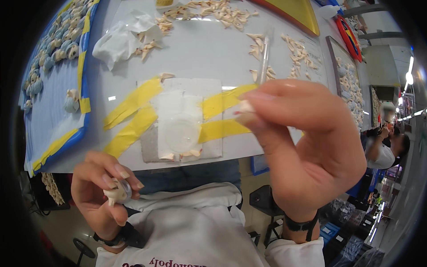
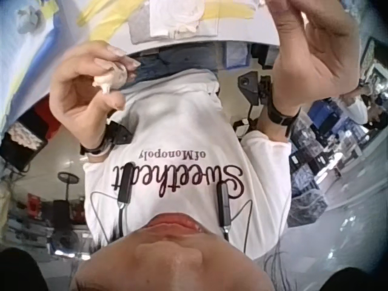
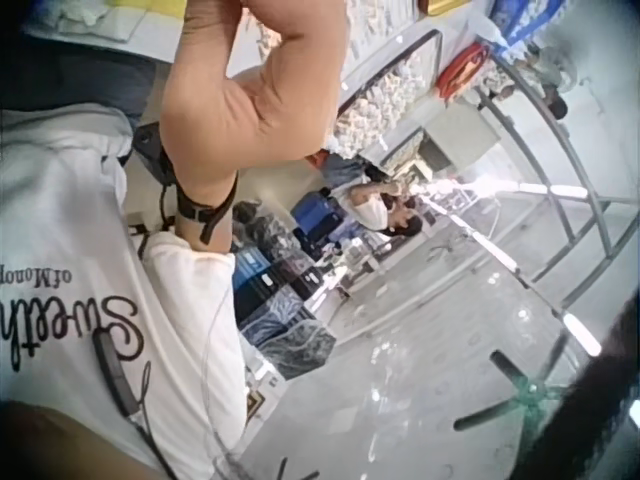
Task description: The person assembles small figurines by attaching tiny white components to a blue and white base. They repeatedly pick up small parts from the table, apply adhesive from a small bottle, and press the parts onto the figurine. The completed figurines are placed on a blue tray to the left.
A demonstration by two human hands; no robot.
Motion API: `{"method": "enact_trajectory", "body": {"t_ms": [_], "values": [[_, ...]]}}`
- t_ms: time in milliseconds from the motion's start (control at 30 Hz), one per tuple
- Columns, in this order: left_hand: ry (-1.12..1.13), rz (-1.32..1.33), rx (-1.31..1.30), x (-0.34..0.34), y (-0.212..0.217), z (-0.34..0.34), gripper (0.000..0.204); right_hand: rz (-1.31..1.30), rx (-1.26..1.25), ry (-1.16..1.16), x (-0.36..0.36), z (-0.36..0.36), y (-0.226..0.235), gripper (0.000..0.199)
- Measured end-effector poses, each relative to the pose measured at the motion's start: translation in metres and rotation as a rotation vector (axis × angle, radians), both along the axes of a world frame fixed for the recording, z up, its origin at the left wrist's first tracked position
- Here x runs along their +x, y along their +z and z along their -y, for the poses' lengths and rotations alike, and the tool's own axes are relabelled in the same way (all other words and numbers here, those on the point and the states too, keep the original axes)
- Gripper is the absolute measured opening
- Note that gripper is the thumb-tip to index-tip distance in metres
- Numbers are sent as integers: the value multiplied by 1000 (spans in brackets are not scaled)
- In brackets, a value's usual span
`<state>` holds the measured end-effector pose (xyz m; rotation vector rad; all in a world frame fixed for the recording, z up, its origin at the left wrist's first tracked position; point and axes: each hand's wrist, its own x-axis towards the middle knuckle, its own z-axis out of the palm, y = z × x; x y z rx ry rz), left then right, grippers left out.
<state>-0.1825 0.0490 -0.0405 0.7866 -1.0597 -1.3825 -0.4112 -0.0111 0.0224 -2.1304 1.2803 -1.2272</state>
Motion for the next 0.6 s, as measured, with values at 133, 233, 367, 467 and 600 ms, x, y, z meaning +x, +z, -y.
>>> {"method": "enact_trajectory", "body": {"t_ms": [133,233,367,467,600], "values": [[-72,-83,-19,6,-5,2,38,74,-59,-60,2,-3,-5,14],[-32,25,-43,2,-3,5,48,155,0,-66,5,-11,0,12],[-60,10,-43,2,-6,6,47,250,120,-92,0,-17,1,16],[-16,-69,74,-5,0,2,48,372,214,-62,-4,-18,-1,18],[-33,-95,95,-7,1,1,48,404,227,-24,-3,-15,-3,21]]}}
